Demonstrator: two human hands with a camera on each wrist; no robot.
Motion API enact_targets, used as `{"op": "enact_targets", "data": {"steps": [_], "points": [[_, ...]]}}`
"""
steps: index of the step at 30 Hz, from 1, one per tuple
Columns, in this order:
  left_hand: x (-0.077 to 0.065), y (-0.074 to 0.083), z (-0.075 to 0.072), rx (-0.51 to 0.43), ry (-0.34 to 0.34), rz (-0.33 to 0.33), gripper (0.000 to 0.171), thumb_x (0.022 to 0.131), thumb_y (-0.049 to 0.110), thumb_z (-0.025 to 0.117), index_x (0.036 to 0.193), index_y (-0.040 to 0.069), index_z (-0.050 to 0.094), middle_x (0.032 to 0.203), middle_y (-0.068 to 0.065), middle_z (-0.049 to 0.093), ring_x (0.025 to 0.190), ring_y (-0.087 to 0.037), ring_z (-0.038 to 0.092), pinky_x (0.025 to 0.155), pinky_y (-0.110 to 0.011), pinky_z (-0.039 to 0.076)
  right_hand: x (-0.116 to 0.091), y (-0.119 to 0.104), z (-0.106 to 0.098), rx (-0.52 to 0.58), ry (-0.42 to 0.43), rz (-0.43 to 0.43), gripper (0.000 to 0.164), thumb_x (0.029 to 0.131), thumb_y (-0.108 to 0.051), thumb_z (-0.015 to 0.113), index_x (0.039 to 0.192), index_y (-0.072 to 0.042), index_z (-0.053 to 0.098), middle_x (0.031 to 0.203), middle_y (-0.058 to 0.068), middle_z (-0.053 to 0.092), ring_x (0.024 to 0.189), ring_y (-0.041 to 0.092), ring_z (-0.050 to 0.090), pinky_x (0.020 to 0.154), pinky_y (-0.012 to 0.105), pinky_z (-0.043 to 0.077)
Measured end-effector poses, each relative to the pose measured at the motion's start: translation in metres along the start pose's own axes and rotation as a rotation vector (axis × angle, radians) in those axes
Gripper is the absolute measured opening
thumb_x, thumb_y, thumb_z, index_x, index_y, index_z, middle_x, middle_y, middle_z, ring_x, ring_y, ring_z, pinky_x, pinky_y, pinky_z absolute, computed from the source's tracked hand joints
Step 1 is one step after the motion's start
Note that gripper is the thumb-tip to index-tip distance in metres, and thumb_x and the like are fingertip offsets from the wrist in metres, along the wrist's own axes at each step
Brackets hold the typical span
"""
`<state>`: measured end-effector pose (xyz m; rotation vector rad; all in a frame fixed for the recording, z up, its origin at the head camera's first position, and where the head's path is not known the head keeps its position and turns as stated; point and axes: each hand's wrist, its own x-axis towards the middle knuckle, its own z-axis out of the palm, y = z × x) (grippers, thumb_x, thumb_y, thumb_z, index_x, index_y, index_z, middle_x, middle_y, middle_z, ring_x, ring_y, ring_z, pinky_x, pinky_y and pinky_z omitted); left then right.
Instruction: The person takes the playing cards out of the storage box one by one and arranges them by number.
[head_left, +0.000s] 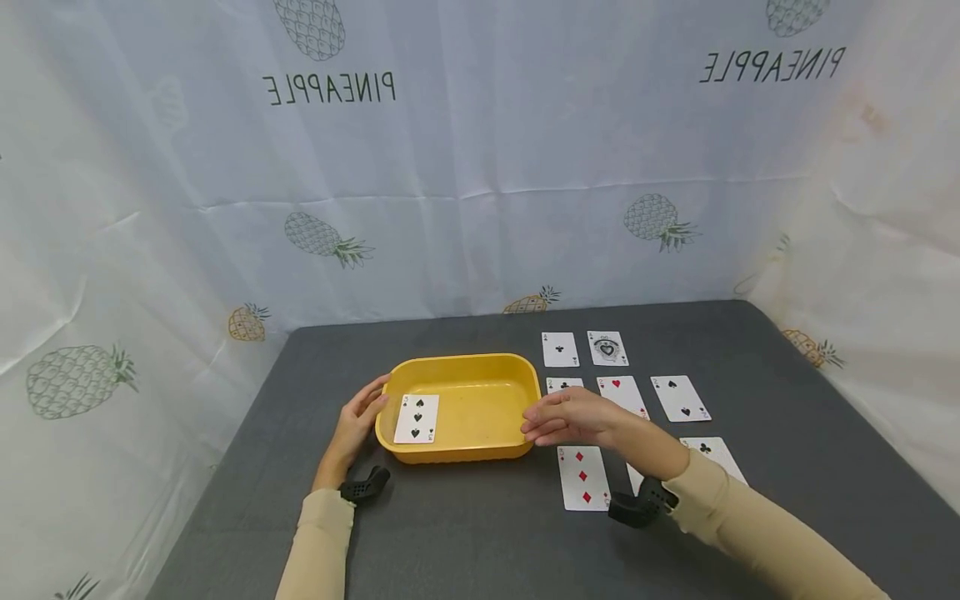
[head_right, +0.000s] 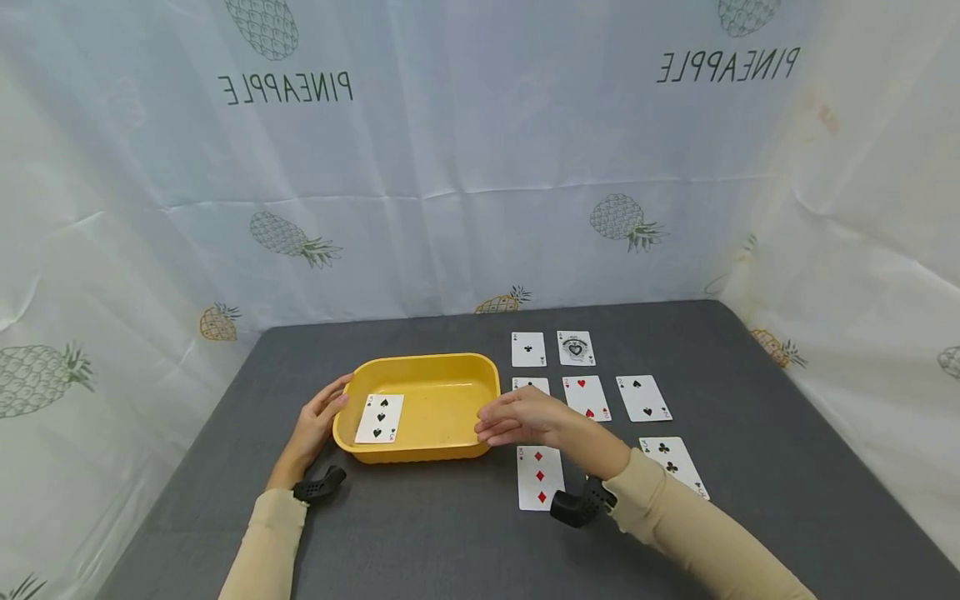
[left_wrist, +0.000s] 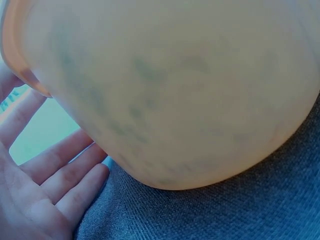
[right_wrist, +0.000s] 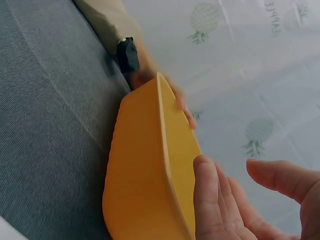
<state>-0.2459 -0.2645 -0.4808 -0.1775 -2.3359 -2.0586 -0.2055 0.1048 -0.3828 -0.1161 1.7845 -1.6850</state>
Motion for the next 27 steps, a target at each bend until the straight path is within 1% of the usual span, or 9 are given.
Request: {"op": "enact_targets", "data": {"steps": [2,8,11,13,16,19,23,27], "points": [[0.000,0.000,0.000,0.004,-0.001,-0.005,0.047,0.100,0.020,0.051,0.144,0.005,0.043,0.142,-0.029,0.046,0.100,0.008,0.059,0.083,-0.012,0.050,0.006,-0.002,0.007,0.012,-0.009,-0.005,0.027,0.092,-0.011,0.062,0.112,0.007,0.063,0.084,0.002,0.074,0.079,0.012,0.073,0.074,0.024,0.059],[0.000,0.000,0.000,0.006,0.001,-0.005,0.047,0.100,0.019,0.051,0.144,0.004,0.043,0.142,-0.029,0.046,0.101,0.009,0.059,0.083,-0.011,0.050,0.026,-0.007,0.023,-0.009,-0.016,-0.029,0.041,0.094,-0.010,0.059,0.124,0.017,0.053,0.086,0.004,0.074,0.079,0.012,0.073,0.076,0.026,0.059],[0.001,0.000,0.000,0.005,0.001,-0.004,0.047,0.100,0.019,0.052,0.144,0.004,0.043,0.142,-0.029,0.046,0.101,0.009,0.059,0.083,-0.011,0.050,0.037,-0.008,0.030,-0.017,-0.009,-0.019,0.042,0.095,-0.009,0.057,0.126,0.018,0.051,0.089,0.006,0.073,0.080,0.013,0.072,0.078,0.028,0.059],[0.001,0.000,0.000,0.006,0.000,-0.005,0.047,0.100,0.019,0.052,0.144,0.004,0.043,0.142,-0.029,0.046,0.101,0.009,0.058,0.083,-0.011,0.049,0.044,-0.009,0.035,-0.013,0.003,-0.007,0.040,0.095,-0.009,0.058,0.125,0.017,0.052,0.090,0.007,0.074,0.082,0.014,0.073,0.080,0.030,0.059],[0.000,0.000,0.000,0.005,0.000,-0.012,0.047,0.100,0.020,0.052,0.144,0.005,0.043,0.143,-0.028,0.046,0.101,0.009,0.058,0.083,-0.010,0.049,0.053,-0.008,0.043,-0.015,0.033,-0.004,0.037,0.094,-0.009,0.060,0.122,0.014,0.056,0.094,0.011,0.074,0.085,0.017,0.073,0.083,0.033,0.058],[0.000,0.000,0.000,0.005,0.007,-0.015,0.047,0.100,0.020,0.052,0.144,0.006,0.044,0.142,-0.028,0.047,0.101,0.009,0.058,0.083,-0.010,0.049,0.064,-0.004,0.051,-0.009,0.080,0.005,0.031,0.092,-0.007,0.061,0.117,0.012,0.061,0.094,0.012,0.074,0.085,0.019,0.073,0.082,0.033,0.059],[0.000,0.000,0.000,0.002,0.014,-0.016,0.047,0.099,0.020,0.053,0.143,0.005,0.044,0.141,-0.028,0.048,0.100,0.009,0.059,0.083,-0.011,0.050,0.082,-0.001,0.062,0.057,0.146,0.050,0.029,0.091,-0.005,0.062,0.116,0.011,0.063,0.091,0.013,0.074,0.079,0.018,0.073,0.076,0.031,0.060],[0.001,-0.001,0.000,-0.004,0.013,-0.010,0.047,0.099,0.020,0.053,0.143,0.005,0.045,0.141,-0.029,0.048,0.099,0.008,0.060,0.083,-0.012,0.050,0.098,0.002,0.072,0.117,0.175,0.082,0.030,0.091,-0.004,0.062,0.116,0.011,0.063,0.097,0.018,0.074,0.077,0.018,0.072,0.075,0.031,0.060]]}}
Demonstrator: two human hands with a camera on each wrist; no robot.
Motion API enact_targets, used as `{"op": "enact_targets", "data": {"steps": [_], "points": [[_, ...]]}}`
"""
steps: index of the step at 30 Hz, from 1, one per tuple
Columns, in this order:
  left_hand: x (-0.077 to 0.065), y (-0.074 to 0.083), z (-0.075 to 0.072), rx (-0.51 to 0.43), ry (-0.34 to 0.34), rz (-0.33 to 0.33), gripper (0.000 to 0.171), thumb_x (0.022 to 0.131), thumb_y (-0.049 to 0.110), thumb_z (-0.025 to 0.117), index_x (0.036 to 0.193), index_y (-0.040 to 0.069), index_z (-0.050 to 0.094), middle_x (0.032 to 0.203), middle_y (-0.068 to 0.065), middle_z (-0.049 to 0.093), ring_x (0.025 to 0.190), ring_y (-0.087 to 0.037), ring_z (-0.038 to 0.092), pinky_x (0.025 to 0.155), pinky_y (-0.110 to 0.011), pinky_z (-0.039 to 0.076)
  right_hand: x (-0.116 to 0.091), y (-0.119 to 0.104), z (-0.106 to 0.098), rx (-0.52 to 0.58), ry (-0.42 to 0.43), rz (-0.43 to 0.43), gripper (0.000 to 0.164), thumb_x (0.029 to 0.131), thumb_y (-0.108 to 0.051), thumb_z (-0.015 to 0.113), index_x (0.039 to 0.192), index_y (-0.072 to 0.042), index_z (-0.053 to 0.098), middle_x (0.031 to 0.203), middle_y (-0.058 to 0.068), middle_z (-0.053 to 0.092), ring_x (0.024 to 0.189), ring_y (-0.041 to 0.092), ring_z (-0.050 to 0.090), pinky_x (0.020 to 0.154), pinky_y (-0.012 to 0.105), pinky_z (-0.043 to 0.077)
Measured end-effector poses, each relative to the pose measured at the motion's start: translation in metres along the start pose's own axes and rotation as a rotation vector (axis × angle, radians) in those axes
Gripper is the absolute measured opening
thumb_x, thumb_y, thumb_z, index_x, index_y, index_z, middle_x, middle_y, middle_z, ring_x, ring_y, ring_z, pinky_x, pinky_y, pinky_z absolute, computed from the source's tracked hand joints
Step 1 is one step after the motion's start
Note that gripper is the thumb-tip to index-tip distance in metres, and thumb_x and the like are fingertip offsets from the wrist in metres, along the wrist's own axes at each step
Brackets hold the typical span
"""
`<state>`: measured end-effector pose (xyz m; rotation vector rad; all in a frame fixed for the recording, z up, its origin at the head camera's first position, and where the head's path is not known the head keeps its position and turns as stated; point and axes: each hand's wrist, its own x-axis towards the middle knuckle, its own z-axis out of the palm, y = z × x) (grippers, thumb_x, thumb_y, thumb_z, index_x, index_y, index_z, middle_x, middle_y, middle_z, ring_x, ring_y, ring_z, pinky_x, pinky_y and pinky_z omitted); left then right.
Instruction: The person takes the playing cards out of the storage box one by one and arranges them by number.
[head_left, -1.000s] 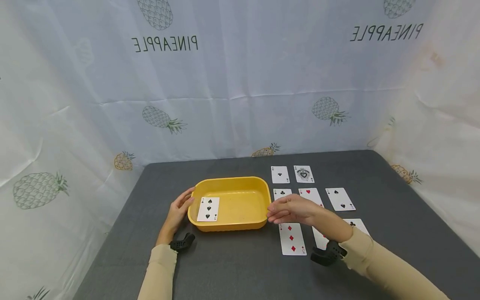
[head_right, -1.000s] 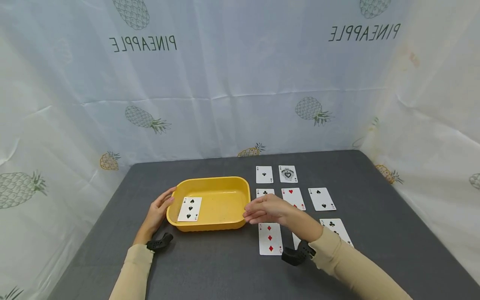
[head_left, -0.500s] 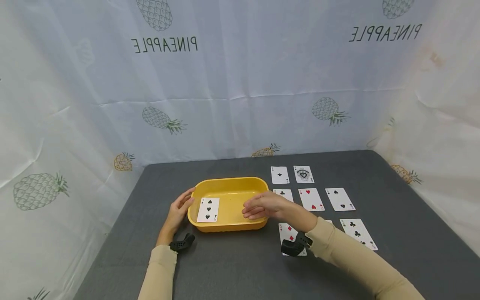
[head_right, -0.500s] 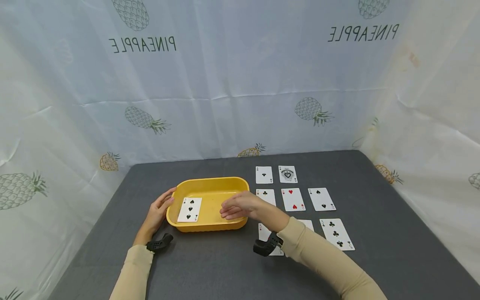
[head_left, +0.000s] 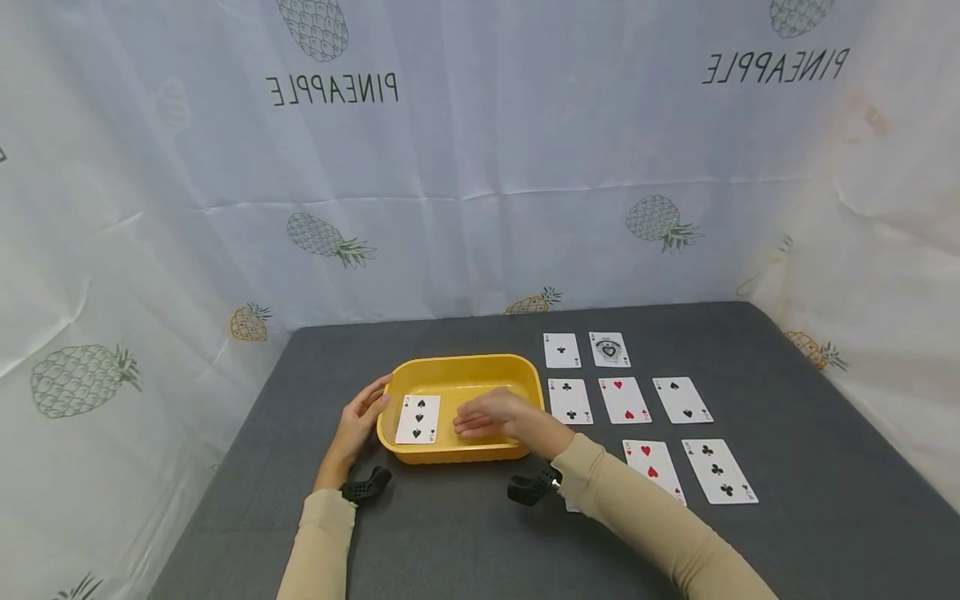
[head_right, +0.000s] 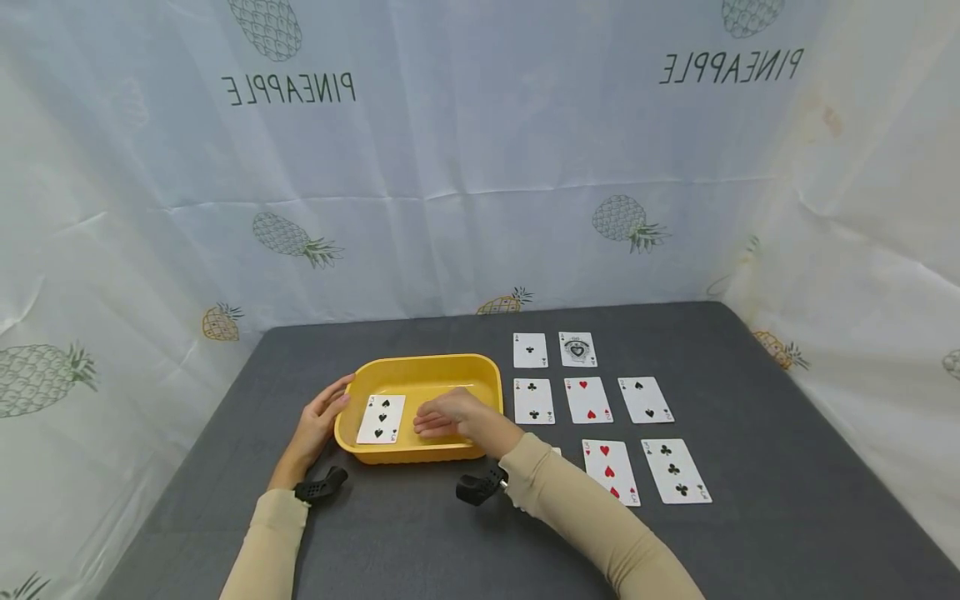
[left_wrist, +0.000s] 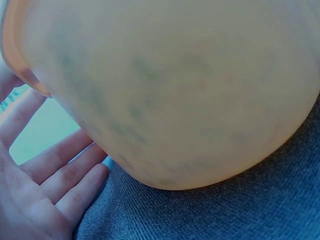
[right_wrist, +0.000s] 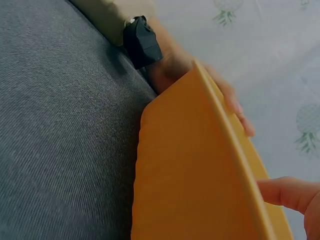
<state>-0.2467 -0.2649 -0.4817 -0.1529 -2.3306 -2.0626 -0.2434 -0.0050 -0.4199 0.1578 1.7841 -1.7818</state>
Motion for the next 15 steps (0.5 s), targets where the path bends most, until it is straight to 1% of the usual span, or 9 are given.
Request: {"op": "enact_targets", "data": {"steps": [2,4,7,9,14,15], "points": [[0.000,-0.001,-0.001,0.001,-0.008,0.004,0.047,0.099,0.020,0.053,0.143,0.005,0.044,0.141,-0.029,0.047,0.101,0.008,0.059,0.083,-0.012,0.050,0.003,0.002,0.004,0.021,-0.012,-0.002,0.029,0.091,-0.004,0.062,0.115,0.011,0.063,0.103,0.022,0.072,0.082,0.020,0.072,0.079,0.033,0.059],[0.000,-0.001,-0.001,0.002,-0.019,0.008,0.048,0.100,0.020,0.053,0.144,0.005,0.043,0.142,-0.028,0.047,0.104,0.008,0.059,0.085,-0.011,0.049,0.004,0.006,0.007,0.016,-0.042,-0.031,0.028,0.092,-0.005,0.060,0.115,0.011,0.063,0.111,0.025,0.069,0.090,0.023,0.071,0.086,0.035,0.058],[0.000,-0.001,-0.001,0.001,-0.027,0.006,0.049,0.100,0.021,0.053,0.144,0.005,0.042,0.143,-0.028,0.046,0.105,0.008,0.058,0.086,-0.010,0.048,0.003,0.008,0.011,0.017,-0.069,-0.069,0.030,0.093,-0.008,0.057,0.116,0.011,0.062,0.118,0.026,0.065,0.100,0.027,0.069,0.093,0.038,0.055],[0.000,-0.001,-0.001,0.000,-0.025,0.004,0.049,0.099,0.021,0.053,0.144,0.005,0.043,0.143,-0.028,0.046,0.105,0.008,0.058,0.085,-0.011,0.049,0.005,0.007,0.017,0.043,-0.047,-0.060,0.030,0.092,-0.007,0.057,0.116,0.011,0.061,0.119,0.026,0.063,0.101,0.027,0.068,0.094,0.038,0.055],[0.000,-0.001,-0.001,0.005,-0.018,0.002,0.048,0.100,0.021,0.053,0.144,0.006,0.043,0.142,-0.028,0.047,0.104,0.008,0.059,0.085,-0.011,0.049,0.013,0.003,0.030,0.171,0.072,0.041,0.028,0.088,0.003,0.056,0.115,0.012,0.061,0.117,0.027,0.063,0.095,0.026,0.068,0.095,0.038,0.054],[0.000,-0.001,-0.001,0.006,-0.016,0.003,0.048,0.100,0.021,0.053,0.144,0.006,0.043,0.142,-0.028,0.047,0.104,0.008,0.059,0.085,-0.011,0.049,0.014,0.003,0.031,0.177,0.086,0.051,0.028,0.089,0.003,0.056,0.114,0.011,0.062,0.117,0.026,0.062,0.095,0.026,0.068,0.096,0.038,0.054]]}}
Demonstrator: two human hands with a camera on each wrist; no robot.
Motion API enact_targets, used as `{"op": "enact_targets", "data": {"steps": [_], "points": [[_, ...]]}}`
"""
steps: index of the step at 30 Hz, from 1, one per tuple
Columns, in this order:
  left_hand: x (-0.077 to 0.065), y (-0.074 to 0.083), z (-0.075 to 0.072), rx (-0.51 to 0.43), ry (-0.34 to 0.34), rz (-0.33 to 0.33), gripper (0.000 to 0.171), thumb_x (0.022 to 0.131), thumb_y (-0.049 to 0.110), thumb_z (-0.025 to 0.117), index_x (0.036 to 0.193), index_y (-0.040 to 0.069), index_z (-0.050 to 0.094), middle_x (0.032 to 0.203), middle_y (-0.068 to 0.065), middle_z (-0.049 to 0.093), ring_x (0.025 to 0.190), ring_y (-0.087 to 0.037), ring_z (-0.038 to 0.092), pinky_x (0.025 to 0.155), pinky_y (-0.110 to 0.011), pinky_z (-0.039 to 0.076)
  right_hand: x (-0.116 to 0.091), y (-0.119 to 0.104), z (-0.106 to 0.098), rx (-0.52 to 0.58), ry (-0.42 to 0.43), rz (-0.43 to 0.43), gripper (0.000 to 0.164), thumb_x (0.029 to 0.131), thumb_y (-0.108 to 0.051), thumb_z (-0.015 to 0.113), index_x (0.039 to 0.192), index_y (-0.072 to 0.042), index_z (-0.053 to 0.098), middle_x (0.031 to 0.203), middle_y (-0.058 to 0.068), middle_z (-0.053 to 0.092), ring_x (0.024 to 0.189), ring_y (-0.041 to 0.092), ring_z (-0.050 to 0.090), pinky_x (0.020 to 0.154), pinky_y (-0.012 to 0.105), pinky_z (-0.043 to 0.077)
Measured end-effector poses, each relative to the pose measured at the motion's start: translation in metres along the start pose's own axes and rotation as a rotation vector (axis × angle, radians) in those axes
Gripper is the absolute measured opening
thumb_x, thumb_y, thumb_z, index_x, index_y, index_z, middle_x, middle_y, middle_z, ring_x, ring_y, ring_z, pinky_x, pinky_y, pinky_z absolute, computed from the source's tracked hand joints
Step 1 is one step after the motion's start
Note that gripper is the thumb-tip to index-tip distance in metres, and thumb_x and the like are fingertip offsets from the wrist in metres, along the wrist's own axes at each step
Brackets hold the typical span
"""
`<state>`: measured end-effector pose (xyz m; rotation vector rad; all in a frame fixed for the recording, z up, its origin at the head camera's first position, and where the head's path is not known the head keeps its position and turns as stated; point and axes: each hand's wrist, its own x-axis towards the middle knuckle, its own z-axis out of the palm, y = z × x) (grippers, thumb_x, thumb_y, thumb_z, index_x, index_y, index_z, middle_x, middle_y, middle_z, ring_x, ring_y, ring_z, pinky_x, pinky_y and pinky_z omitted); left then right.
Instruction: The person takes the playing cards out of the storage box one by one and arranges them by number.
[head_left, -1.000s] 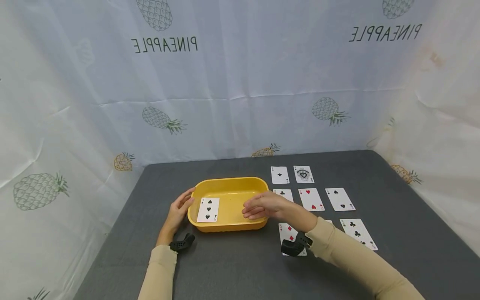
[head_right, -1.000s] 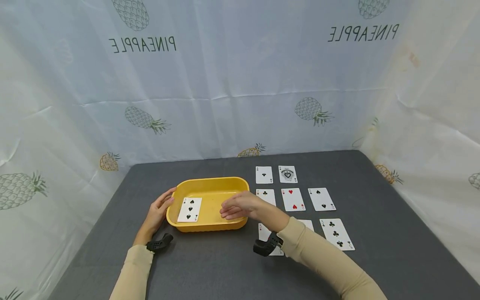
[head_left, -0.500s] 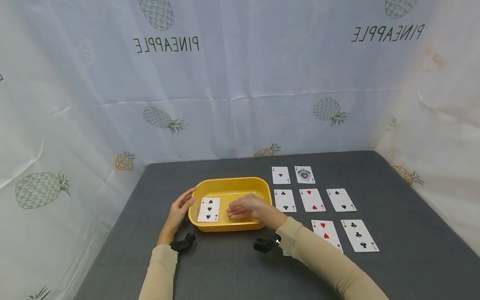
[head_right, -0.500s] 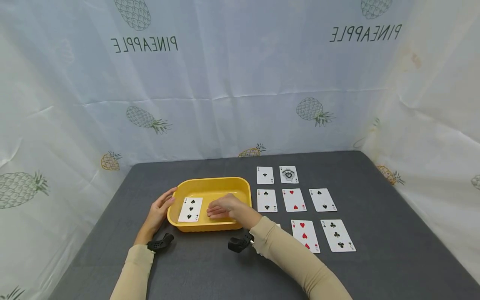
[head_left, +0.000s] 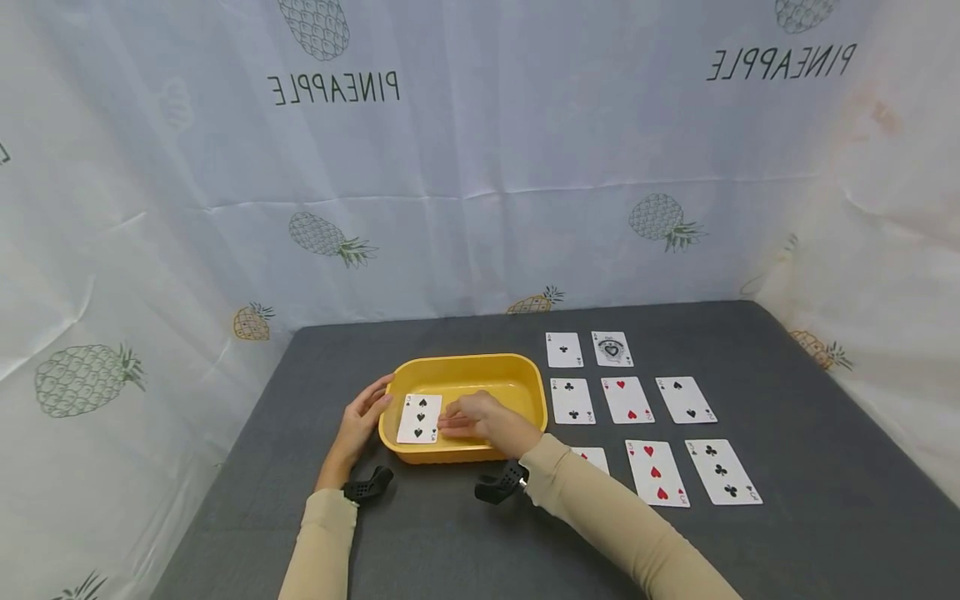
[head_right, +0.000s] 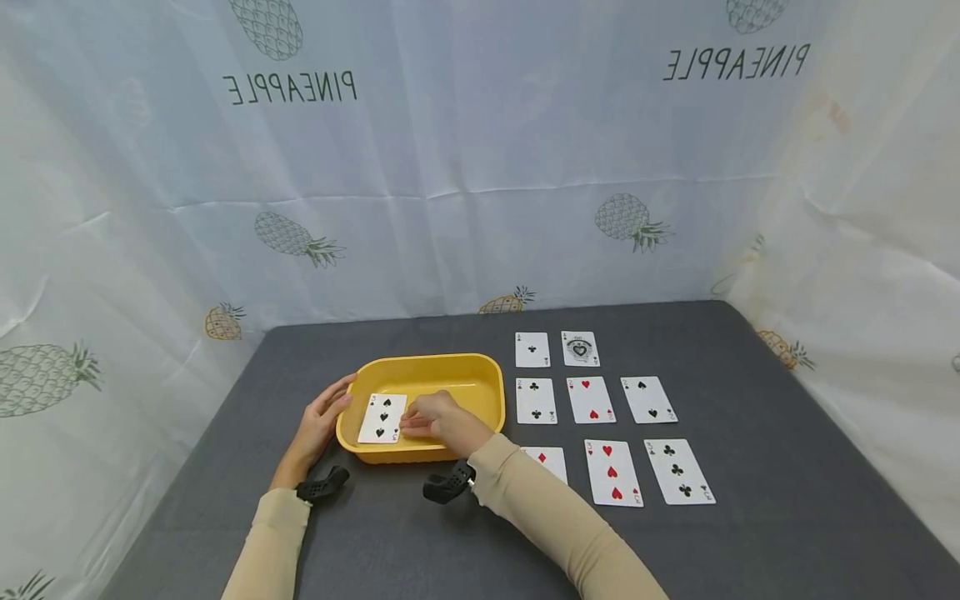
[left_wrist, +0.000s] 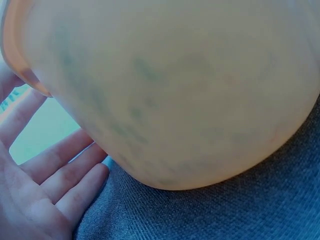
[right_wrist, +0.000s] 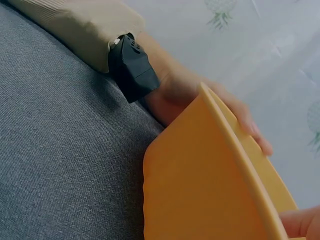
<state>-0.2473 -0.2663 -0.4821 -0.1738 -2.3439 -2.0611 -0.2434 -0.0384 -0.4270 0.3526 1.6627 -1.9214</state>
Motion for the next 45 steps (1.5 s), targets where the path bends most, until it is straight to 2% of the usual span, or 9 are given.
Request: {"op": "enact_targets", "data": {"steps": [7,14,20,22,24,26,28,35,45], "points": [[0.000,0.000,0.000,0.008,0.014,0.008,0.047,0.100,0.020,0.053,0.144,0.006,0.044,0.141,-0.028,0.047,0.102,0.009,0.059,0.085,-0.011,0.049,0.001,0.001,0.002,0.073,0.010,0.031,0.030,0.090,0.001,0.057,0.118,0.012,0.060,0.121,0.028,0.061,0.101,0.029,0.069,0.097,0.038,0.053],[0.001,0.001,0.001,0.003,0.014,0.017,0.047,0.100,0.020,0.053,0.143,0.004,0.044,0.141,-0.029,0.047,0.103,0.009,0.058,0.085,-0.011,0.049,0.002,0.000,0.003,0.041,0.026,0.017,0.028,0.089,0.000,0.058,0.115,0.009,0.063,0.118,0.025,0.062,0.091,0.023,0.066,0.093,0.034,0.055],[0.001,0.001,0.000,0.008,0.024,0.024,0.047,0.100,0.019,0.052,0.143,0.004,0.045,0.140,-0.029,0.048,0.103,0.009,0.058,0.085,-0.011,0.049,0.017,-0.003,0.016,0.000,0.078,-0.039,0.048,0.084,0.007,0.062,0.129,0.012,0.047,0.073,0.009,0.065,0.060,0.012,0.061,0.059,0.022,0.056],[0.001,0.001,0.000,0.012,0.026,0.020,0.046,0.100,0.019,0.053,0.143,0.004,0.045,0.140,-0.029,0.048,0.103,0.010,0.058,0.085,-0.011,0.049,0.022,-0.004,0.020,-0.018,0.096,-0.048,0.040,0.083,0.008,0.062,0.121,0.013,0.051,0.061,0.005,0.060,0.051,0.010,0.057,0.051,0.019,0.052],[0.001,0.001,0.000,0.016,0.028,0.011,0.046,0.100,0.019,0.053,0.143,0.004,0.045,0.141,-0.029,0.048,0.102,0.010,0.057,0.085,-0.010,0.048,0.025,-0.004,0.023,-0.057,0.104,-0.059,0.019,0.083,0.009,0.061,0.102,0.012,0.060,0.055,0.004,0.056,0.046,0.009,0.054,0.046,0.018,0.050],[0.001,0.001,0.001,0.025,0.028,0.003,0.046,0.100,0.020,0.053,0.143,0.005,0.045,0.141,-0.028,0.048,0.102,0.011,0.057,0.086,-0.010,0.048,0.026,-0.003,0.024,-0.096,0.113,-0.061,0.003,0.084,0.007,0.062,0.086,0.009,0.064,0.053,0.003,0.055,0.044,0.008,0.052,0.044,0.018,0.048],[0.001,0.001,0.001,0.031,0.025,-0.006,0.046,0.099,0.021,0.053,0.143,0.007,0.045,0.142,-0.026,0.048,0.102,0.012,0.057,0.086,-0.010,0.048,0.026,-0.003,0.024,-0.126,0.118,-0.058,0.004,0.085,0.006,0.063,0.080,0.006,0.063,0.053,0.003,0.055,0.043,0.008,0.052,0.043,0.017,0.048],[0.001,0.000,0.001,0.029,0.005,0.000,0.047,0.100,0.022,0.052,0.144,0.007,0.044,0.142,-0.026,0.047,0.103,0.012,0.057,0.086,-0.010,0.048,0.029,-0.002,0.023,-0.140,0.113,-0.029,0.015,0.086,0.004,0.064,0.098,0.013,0.067,0.054,0.006,0.058,0.043,0.009,0.056,0.043,0.018,0.049],[0.002,-0.001,0.001,0.030,0.011,0.005,0.047,0.099,0.022,0.053,0.143,0.007,0.046,0.139,-0.021,0.051,0.103,0.012,0.057,0.086,-0.011,0.049,0.024,-0.005,0.020,-0.103,0.088,-0.031,0.015,0.085,0.005,0.065,0.098,0.012,0.067,0.056,0.007,0.059,0.045,0.011,0.058,0.046,0.019,0.051]]}}
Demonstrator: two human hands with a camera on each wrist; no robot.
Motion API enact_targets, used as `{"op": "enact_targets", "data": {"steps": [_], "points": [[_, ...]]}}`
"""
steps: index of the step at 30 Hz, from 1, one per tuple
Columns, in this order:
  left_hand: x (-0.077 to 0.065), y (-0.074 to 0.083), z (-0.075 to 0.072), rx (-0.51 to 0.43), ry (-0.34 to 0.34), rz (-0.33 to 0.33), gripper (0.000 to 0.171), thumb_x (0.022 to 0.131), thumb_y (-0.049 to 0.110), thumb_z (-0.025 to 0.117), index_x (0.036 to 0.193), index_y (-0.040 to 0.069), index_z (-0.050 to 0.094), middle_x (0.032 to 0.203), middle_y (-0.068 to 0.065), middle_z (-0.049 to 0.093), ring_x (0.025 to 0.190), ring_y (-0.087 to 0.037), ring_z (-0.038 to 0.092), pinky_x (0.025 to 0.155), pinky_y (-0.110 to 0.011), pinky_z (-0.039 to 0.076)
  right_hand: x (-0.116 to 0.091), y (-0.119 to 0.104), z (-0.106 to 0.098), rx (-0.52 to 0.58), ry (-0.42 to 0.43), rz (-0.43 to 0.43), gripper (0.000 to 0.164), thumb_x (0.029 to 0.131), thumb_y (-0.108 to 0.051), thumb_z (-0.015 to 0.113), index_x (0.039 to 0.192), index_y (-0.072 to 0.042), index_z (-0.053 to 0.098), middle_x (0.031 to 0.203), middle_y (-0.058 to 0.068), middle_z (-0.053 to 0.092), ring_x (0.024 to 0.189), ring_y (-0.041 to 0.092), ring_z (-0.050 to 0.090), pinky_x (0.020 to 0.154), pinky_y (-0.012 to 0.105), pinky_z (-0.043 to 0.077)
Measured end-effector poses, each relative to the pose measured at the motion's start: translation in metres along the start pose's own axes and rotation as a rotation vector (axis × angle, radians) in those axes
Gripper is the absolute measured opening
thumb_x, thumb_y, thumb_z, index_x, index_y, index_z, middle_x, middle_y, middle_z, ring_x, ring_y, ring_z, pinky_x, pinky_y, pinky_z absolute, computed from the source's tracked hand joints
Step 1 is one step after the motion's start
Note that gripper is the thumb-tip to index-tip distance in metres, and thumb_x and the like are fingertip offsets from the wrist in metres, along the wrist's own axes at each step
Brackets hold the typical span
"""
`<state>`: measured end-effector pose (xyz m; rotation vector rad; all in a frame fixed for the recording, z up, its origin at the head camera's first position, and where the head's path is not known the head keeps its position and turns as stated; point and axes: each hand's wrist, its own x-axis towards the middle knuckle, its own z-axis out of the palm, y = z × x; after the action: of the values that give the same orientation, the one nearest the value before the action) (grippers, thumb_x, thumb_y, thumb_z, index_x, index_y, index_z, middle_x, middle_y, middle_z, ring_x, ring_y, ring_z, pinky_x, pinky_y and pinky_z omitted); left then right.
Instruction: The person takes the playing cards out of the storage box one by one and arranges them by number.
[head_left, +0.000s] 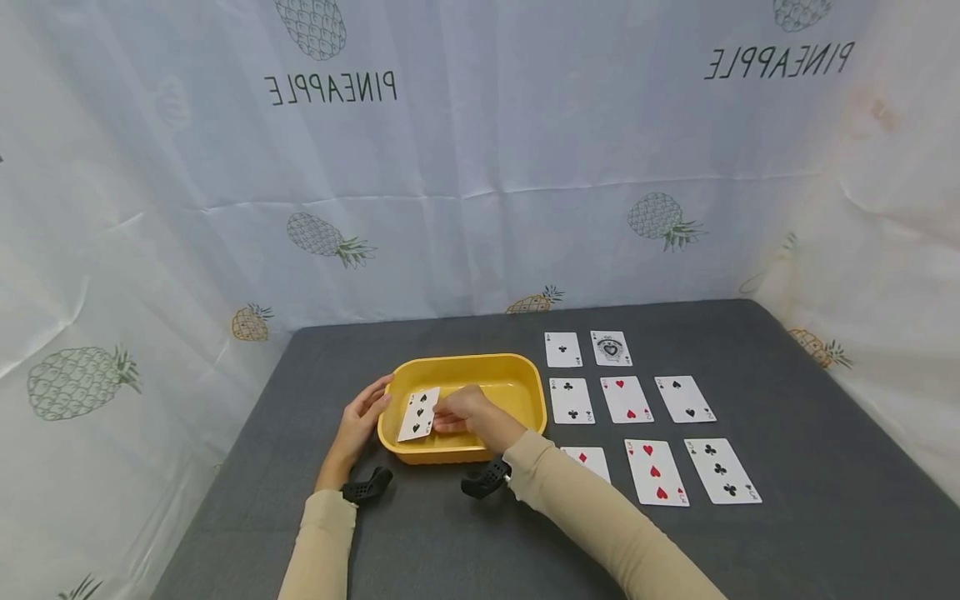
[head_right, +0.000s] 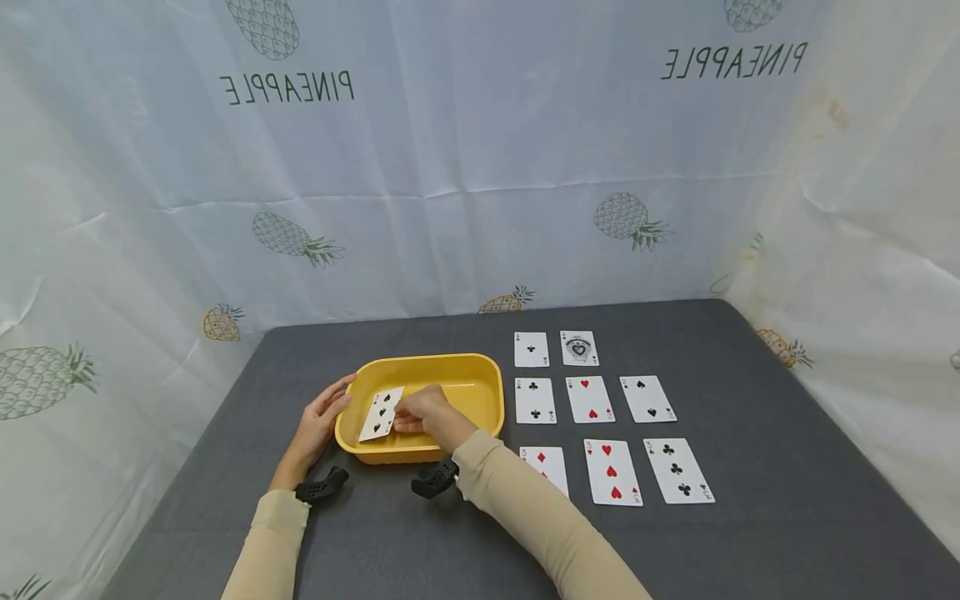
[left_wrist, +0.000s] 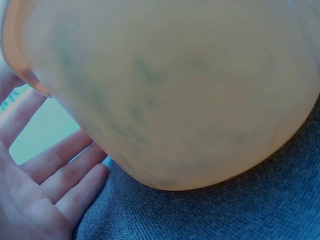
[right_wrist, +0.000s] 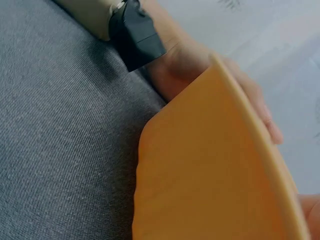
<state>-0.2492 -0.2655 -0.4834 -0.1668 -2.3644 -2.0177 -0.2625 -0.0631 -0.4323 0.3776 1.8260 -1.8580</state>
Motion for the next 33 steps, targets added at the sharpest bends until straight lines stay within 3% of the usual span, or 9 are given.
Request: {"op": "enact_targets", "data": {"steps": [8,15,20,23,27,33], "points": [[-0.001,-0.001,0.000,0.012,-0.006,0.000,0.047,0.100,0.023,0.052,0.144,0.008,0.045,0.141,-0.023,0.050,0.102,0.012,0.057,0.086,-0.011,0.049,-0.011,-0.005,-0.008,-0.012,-0.030,-0.008,0.020,0.088,-0.001,0.065,0.104,0.010,0.067,0.060,0.005,0.061,0.050,0.010,0.060,0.051,0.018,0.053],[-0.001,0.000,0.000,0.007,-0.003,0.006,0.047,0.100,0.023,0.053,0.143,0.007,0.046,0.133,-0.007,0.057,0.102,0.011,0.058,0.086,-0.011,0.049,-0.028,-0.009,-0.018,0.006,-0.075,-0.066,0.020,0.088,-0.001,0.063,0.105,0.010,0.066,0.066,0.005,0.062,0.057,0.011,0.060,0.055,0.018,0.054],[-0.001,0.001,0.000,0.017,-0.001,-0.008,0.047,0.100,0.024,0.052,0.144,0.009,0.045,0.139,-0.017,0.053,0.101,0.012,0.058,0.085,-0.011,0.049,-0.035,-0.013,-0.024,0.042,-0.101,-0.079,0.021,0.088,0.000,0.064,0.106,0.011,0.065,0.064,0.004,0.061,0.055,0.010,0.060,0.054,0.018,0.054],[-0.001,0.000,0.000,0.024,0.000,-0.015,0.047,0.100,0.024,0.052,0.144,0.009,0.045,0.141,-0.021,0.050,0.101,0.013,0.058,0.085,-0.011,0.049,-0.043,-0.013,-0.032,0.002,-0.163,-0.133,0.023,0.090,-0.003,0.061,0.109,0.009,0.064,0.072,0.004,0.064,0.062,0.009,0.062,0.062,0.020,0.057],[-0.001,0.000,0.000,0.027,0.006,-0.018,0.046,0.099,0.024,0.053,0.143,0.010,0.046,0.137,-0.013,0.054,0.102,0.013,0.057,0.086,-0.011,0.048,-0.054,-0.013,-0.043,-0.033,-0.225,-0.192,0.024,0.092,-0.005,0.059,0.112,0.009,0.063,0.080,0.004,0.066,0.071,0.009,0.065,0.073,0.024,0.059],[-0.001,0.001,0.000,0.026,-0.001,-0.018,0.048,0.100,0.025,0.053,0.144,0.011,0.045,0.142,-0.017,0.050,0.103,0.015,0.056,0.087,-0.009,0.047,-0.060,-0.019,-0.044,0.025,-0.173,-0.136,0.021,0.089,-0.002,0.063,0.107,0.008,0.063,0.068,0.002,0.063,0.062,0.010,0.063,0.062,0.021,0.057]]}}
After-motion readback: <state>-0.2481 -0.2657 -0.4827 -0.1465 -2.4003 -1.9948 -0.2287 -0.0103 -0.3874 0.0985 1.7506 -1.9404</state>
